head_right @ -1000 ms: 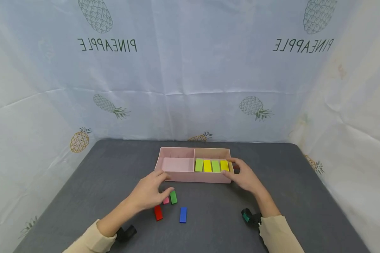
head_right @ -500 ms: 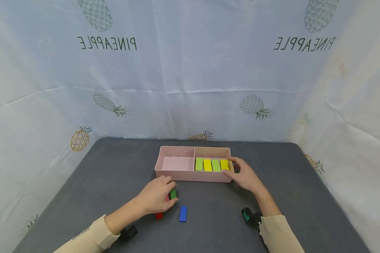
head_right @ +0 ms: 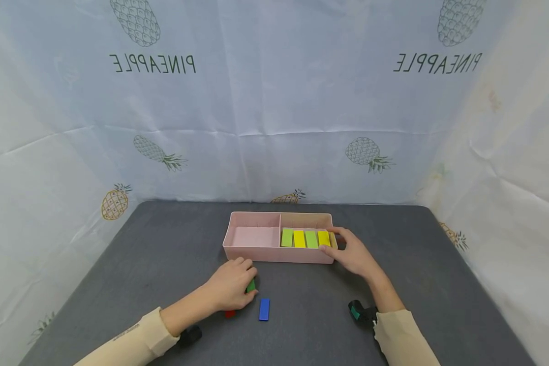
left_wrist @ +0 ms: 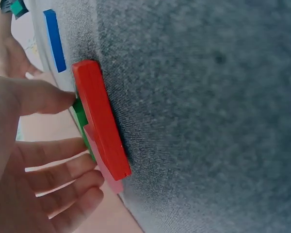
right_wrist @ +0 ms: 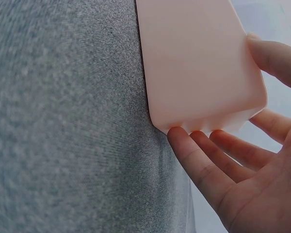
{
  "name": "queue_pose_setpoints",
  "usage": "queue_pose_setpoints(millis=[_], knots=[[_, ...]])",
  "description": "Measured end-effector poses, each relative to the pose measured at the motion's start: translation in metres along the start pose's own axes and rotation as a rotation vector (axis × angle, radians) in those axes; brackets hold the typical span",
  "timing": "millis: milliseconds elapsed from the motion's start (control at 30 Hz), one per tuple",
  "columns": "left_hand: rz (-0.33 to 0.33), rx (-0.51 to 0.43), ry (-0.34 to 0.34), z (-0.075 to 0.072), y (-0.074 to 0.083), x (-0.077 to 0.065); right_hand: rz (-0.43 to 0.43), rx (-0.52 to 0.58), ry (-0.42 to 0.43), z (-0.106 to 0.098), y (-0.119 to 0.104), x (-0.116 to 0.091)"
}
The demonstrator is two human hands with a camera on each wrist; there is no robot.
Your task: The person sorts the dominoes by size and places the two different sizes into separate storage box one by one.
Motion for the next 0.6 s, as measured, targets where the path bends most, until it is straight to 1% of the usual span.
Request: queue_pose_setpoints(millis=[233, 333, 467, 600], knots=[[0.011, -0.068, -0.067, 0.000, -0.001, 0.006, 0.004, -0.001, 0.005, 0.000, -0.001, 0.000], [0.012, -0.080, -0.080, -0.001, -0.002, 0.008, 0.007, -0.001, 0.005, 0.000, -0.001, 0.000], [0.022, -0.086, -0.066, -0.005, -0.002, 0.010, 0.011, 0.003, 0.006, 0.000, -0.001, 0.000], [0.038, -0.095, -0.031, -0.011, -0.002, 0.011, 0.009, 0.006, 0.006, 0.000, 0.000, 0.000]])
Point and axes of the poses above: each hand's wrist, its own x-axis towards the middle knuckle, its own z-axis out of the palm, y = z × x, the point moved 4 cm from there along x, towards the middle knuckle, and after that the axes turned 9 degrees about -y, right-handed, at the moved point
